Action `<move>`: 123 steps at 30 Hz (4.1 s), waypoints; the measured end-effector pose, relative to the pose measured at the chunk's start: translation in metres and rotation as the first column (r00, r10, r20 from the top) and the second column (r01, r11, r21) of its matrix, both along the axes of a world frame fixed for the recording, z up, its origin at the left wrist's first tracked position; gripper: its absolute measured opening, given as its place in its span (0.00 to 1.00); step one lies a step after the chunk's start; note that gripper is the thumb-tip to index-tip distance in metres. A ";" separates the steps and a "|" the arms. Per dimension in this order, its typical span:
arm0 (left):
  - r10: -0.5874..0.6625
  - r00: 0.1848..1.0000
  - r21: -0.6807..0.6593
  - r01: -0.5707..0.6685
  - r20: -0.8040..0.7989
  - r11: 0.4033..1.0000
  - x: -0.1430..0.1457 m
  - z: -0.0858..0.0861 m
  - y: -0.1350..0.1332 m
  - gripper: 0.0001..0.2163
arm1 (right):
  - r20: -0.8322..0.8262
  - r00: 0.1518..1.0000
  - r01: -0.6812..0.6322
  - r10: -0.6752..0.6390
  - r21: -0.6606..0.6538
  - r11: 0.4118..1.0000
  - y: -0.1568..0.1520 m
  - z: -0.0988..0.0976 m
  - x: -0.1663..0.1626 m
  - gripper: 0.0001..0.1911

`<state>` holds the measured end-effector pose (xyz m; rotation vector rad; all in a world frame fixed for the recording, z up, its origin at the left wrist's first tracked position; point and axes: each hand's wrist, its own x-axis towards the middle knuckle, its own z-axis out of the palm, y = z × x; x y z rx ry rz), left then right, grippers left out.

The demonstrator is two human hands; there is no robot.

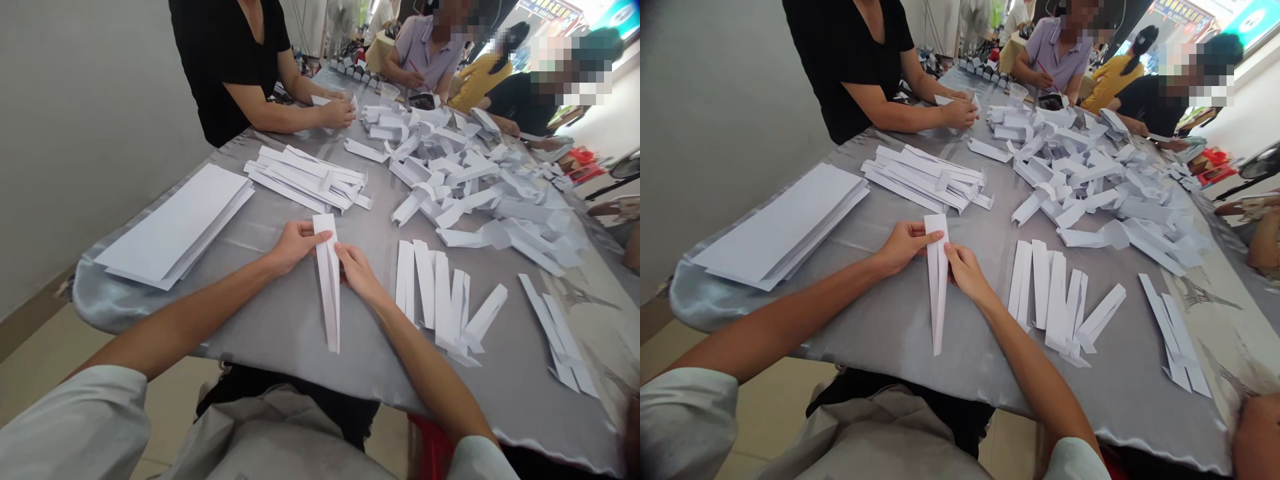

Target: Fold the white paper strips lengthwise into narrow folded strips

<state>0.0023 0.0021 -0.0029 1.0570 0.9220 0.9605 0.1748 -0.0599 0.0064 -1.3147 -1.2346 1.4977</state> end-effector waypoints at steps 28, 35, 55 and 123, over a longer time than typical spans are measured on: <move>-0.081 0.996 0.014 0.081 -0.049 0.997 -0.005 0.005 0.001 0.21 | 0.113 0.993 -0.049 0.032 0.153 0.987 0.002 -0.003 0.008 0.29; -0.040 0.998 0.012 0.041 -0.043 0.999 -0.006 0.004 0.004 0.21 | 0.185 0.980 -0.105 0.069 0.192 0.976 0.000 -0.004 0.009 0.30; -0.204 0.973 -0.042 0.201 -0.104 0.979 -0.009 0.009 0.002 0.21 | 0.344 0.939 -0.120 0.010 0.299 0.947 -0.003 0.003 0.006 0.30; -0.057 0.998 0.008 0.057 -0.024 0.998 -0.007 0.005 0.004 0.26 | 0.281 0.946 -0.186 0.164 0.055 0.981 -0.004 0.011 0.014 0.33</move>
